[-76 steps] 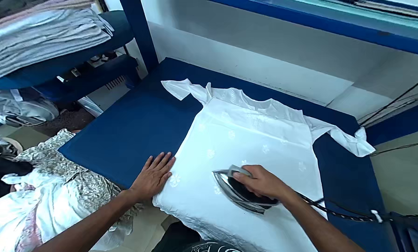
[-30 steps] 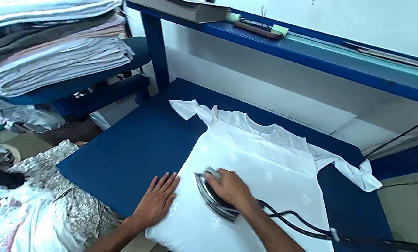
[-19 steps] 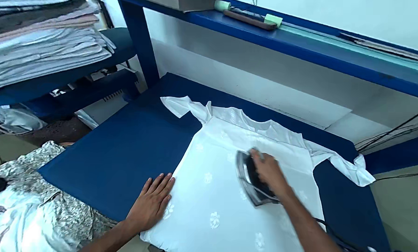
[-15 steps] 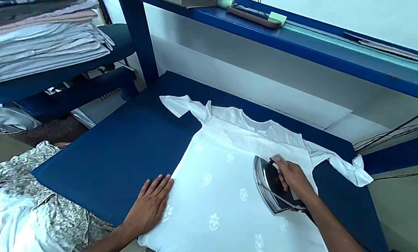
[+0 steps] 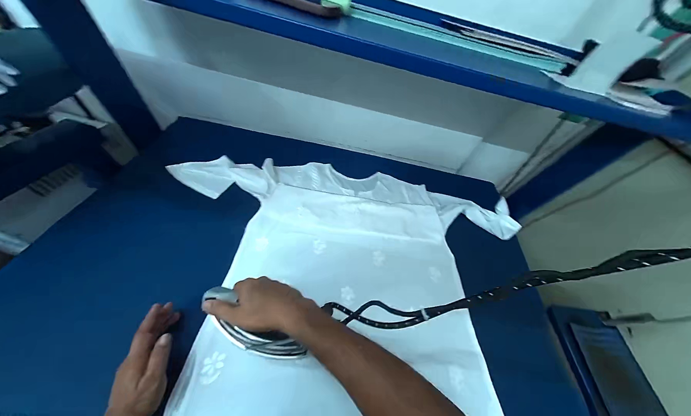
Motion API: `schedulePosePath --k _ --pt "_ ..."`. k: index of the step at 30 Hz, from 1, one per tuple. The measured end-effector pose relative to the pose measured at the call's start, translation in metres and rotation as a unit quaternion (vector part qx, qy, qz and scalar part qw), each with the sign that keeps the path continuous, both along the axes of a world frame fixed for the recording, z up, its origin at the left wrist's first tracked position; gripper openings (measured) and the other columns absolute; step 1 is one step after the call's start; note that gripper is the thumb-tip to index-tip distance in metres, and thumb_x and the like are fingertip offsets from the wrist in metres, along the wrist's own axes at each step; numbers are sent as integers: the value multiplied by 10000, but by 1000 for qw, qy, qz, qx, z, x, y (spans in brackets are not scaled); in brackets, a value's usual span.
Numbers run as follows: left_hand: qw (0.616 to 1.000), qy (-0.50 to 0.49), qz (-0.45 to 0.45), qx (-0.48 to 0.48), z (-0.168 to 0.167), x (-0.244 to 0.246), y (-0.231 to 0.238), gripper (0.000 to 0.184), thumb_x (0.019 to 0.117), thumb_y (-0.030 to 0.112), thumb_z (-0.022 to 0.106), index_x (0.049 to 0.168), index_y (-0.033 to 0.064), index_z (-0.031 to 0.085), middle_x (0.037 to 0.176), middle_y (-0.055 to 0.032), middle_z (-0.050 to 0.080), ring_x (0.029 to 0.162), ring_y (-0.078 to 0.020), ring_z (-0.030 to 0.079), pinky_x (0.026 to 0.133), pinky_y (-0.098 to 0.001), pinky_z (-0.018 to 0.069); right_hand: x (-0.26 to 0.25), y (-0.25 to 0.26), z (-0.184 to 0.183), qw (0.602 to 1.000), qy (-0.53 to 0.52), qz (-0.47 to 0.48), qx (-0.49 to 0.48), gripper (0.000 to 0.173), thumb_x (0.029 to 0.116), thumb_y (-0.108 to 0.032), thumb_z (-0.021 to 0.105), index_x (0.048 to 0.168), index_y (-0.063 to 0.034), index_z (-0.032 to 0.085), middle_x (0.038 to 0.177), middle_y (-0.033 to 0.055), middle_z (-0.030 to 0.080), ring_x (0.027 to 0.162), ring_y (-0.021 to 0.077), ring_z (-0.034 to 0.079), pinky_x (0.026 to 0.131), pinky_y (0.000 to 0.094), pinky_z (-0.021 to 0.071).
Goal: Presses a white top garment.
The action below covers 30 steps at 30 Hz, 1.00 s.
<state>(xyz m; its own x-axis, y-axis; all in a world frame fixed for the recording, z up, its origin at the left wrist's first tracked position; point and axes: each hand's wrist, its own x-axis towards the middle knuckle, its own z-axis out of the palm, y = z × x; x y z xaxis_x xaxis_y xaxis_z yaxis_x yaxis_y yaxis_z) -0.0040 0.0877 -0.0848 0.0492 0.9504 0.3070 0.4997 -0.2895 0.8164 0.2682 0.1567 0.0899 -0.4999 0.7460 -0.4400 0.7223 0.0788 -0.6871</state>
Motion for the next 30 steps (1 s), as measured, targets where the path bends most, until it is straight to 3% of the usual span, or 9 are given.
schedulePosePath --k 3,7,10,13,16,22,24,27,30 --pt "1000 21 -16 -6 -1 -1 -2 632 1099 410 329 1610 44 258 1584 -200 425 1408 -264 508 1168 -417 427 34 -33 -1 998 -16 -67 0 630 1036 -625 416 1027 -44 661 934 164 681 906 328 693 737 572 550" --pt "997 78 -2 -28 10 6 -3 643 1076 436 313 1593 54 316 1571 -195 444 1407 -262 506 1166 -435 417 147 -92 -14 962 -66 -266 4 627 1018 -662 416 1174 -115 679 1017 143 715 954 305 708 820 569 564" --pt "993 110 18 -40 16 15 -6 664 1058 454 296 1570 36 357 1535 -224 477 1400 -310 507 1164 -489 397 246 -145 -22 875 -68 -478 6 633 1014 -660 451 1167 -89 679 860 137 689 718 274 681 695 502 580" --pt "990 136 21 -33 14 14 -7 666 1046 467 301 1547 40 402 1487 -236 521 1373 -332 528 1147 -525 400 324 -190 -29 791 -63 -608 28 637 1050 -603 429 1088 -4 644 691 116 596 539 227 595 548 426 556" --pt "989 145 16 -28 11 13 -1 671 1043 478 299 1525 29 429 1453 -252 542 1355 -340 539 1134 -526 410 387 -215 -30 752 -83 -653 37 622 1074 -563 401 1019 15 625 639 91 571 480 191 566 497 382 544" --pt "990 136 22 7 10 11 -1 702 1042 499 282 1479 -18 471 1455 -265 532 1376 -382 513 1161 -549 375 505 -241 -32 721 -125 -677 74 645 1059 -600 407 969 5 610 624 84 555 457 183 549 467 372 528" --pt "994 102 42 23 15 5 -18 636 1062 428 347 1468 -47 465 1464 -295 509 1366 -393 517 1155 -513 401 547 -252 -34 708 -113 -693 80 645 1047 -616 430 966 -1 606 613 67 541 449 174 532 455 372 519" --pt "994 60 95 -9 50 11 -77 538 1042 196 458 1445 -159 413 1429 -413 458 1300 -467 524 1099 -495 440 600 -268 -33 704 -38 -704 87 672 1038 -652 401 935 -19 600 588 50 523 434 172 510 430 372 497" --pt "989 98 105 -35 74 -3 -117 505 1009 91 484 1425 -188 414 1415 -437 452 1298 -509 506 1088 -540 432 639 -279 -44 708 -32 -698 99 691 1054 -658 303 1044 -38 609 656 52 562 496 173 553 471 370 514"
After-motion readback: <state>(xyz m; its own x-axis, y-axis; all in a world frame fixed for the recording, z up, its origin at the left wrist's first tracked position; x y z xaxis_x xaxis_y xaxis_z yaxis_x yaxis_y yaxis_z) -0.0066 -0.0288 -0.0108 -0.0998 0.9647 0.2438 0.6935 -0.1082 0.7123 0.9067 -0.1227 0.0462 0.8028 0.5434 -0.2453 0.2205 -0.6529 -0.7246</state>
